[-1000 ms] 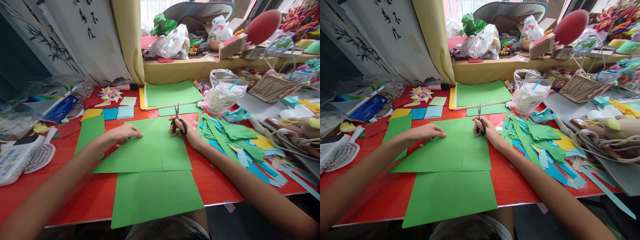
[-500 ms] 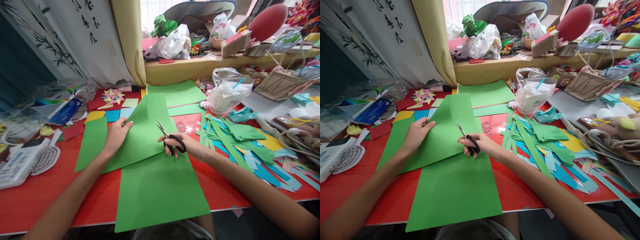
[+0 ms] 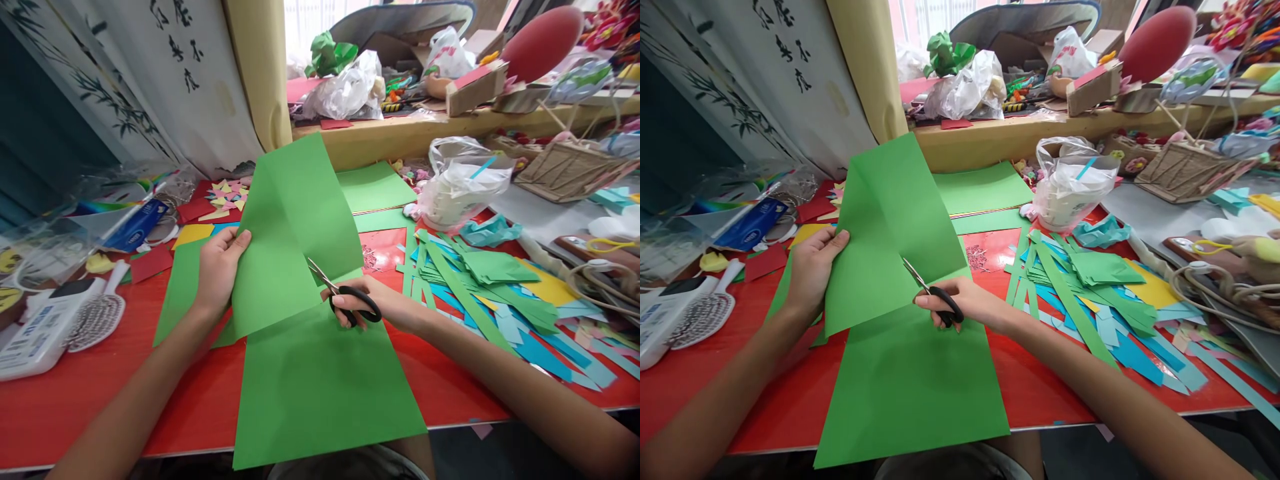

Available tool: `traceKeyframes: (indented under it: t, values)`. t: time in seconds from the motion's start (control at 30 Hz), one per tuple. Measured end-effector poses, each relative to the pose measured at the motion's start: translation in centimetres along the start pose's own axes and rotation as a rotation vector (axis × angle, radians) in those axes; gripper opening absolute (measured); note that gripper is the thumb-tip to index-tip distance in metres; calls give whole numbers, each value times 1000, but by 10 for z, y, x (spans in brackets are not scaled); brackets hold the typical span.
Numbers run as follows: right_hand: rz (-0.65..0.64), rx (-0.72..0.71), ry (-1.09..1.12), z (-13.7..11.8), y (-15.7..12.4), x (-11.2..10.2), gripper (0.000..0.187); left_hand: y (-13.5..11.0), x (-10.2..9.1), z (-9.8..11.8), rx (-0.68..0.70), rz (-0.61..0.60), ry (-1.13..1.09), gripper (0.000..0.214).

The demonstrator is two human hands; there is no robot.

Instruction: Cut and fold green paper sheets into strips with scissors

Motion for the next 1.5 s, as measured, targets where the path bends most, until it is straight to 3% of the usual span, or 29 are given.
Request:
traceKeyframes:
  t: [0.2,0.53,1.0,1.5]
  values:
    - [43,-82,16,-7,-1,2,41,-15,11,5,26,10,6,27]
    - [80,-50,14,-10,-4,3,45,-34,18,17,72,37,20,21]
    - [128,-113,-32,-5,-3,2,46,-39,19,14,89,72,44,23]
    - [170,-160,99,2,0,4,38,-38,17,13,114,82,44,24]
Point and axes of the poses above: each hand's wrist, its own y-axis towards the middle knuckle, its own x-axis out of the palm, z = x × y, the point moved 6 cm from there along y, towards the middle knuckle, and after that the axes turned 1 degree about z, right-handed, at the moved point
